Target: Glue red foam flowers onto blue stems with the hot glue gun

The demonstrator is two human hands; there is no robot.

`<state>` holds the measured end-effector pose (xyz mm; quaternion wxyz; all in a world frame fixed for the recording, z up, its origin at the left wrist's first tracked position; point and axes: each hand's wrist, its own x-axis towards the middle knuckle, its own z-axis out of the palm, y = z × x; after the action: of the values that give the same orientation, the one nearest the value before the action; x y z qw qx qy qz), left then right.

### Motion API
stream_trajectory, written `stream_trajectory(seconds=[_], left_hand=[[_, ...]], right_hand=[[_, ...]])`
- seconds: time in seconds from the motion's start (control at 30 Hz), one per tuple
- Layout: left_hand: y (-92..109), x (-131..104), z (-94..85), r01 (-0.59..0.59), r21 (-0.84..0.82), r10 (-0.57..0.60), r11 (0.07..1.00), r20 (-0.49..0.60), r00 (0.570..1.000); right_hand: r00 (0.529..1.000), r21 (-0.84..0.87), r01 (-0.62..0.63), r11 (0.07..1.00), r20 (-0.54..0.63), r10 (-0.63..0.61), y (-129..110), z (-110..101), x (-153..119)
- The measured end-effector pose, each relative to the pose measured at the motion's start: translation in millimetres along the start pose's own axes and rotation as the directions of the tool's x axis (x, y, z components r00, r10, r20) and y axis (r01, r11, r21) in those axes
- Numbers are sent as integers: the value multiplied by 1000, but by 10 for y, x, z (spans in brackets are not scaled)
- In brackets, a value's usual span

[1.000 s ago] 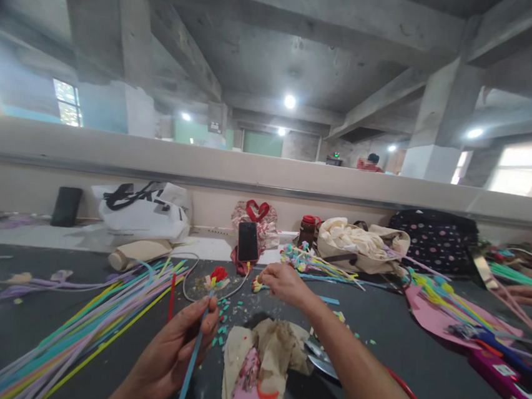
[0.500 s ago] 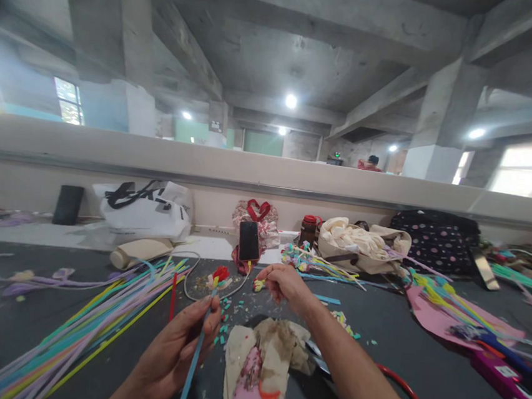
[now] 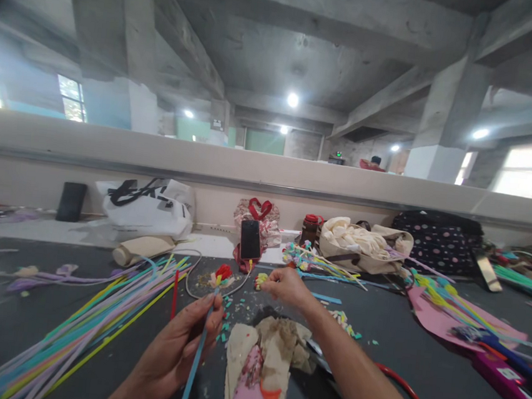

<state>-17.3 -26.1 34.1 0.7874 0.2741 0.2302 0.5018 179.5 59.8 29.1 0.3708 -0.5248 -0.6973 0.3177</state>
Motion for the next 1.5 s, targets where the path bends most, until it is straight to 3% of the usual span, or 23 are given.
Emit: stream_trajectory(seconds=[0.13,0.23,0.33,0.47,0.57,0.77,1.17,1.3,1.5], left_hand=[[7,10,4,17,0,-17,1000,2,1000],[16,4,23,21,-5,-21,1000,-29,999],[28,0,49,56,11,-54,998,-105,993],[21,13,60,87,48,-80,995,-132,988],[-1,23,43,61,60,-53,996,-135,990],[-38,34,-1,72,113,-55,991,-152,987],[-51,23,-3,64,265,-43,962,-81,996],[-58,26,-7,59,266,-54,962,-23,998],[-76,16,-14,26,242,-29,970,8,1000]], right_hand=[[998,-50,47,998,-40,-49,-12,7,-10],[995,-98,52,994,-83,-60,32,-138,-3],[991,-215,-42,976,-133,13,195,-468,-23],[967,-412,-213,886,-216,132,498,-981,-207],[954,-534,-291,794,-225,198,687,-1181,-398],[956,-675,-288,679,-155,251,882,-1085,-487],[958,-829,-237,507,-112,265,865,-860,-318],[971,-825,-220,520,-133,198,755,-882,-298],[995,-752,-72,655,-95,0,385,-831,-519]])
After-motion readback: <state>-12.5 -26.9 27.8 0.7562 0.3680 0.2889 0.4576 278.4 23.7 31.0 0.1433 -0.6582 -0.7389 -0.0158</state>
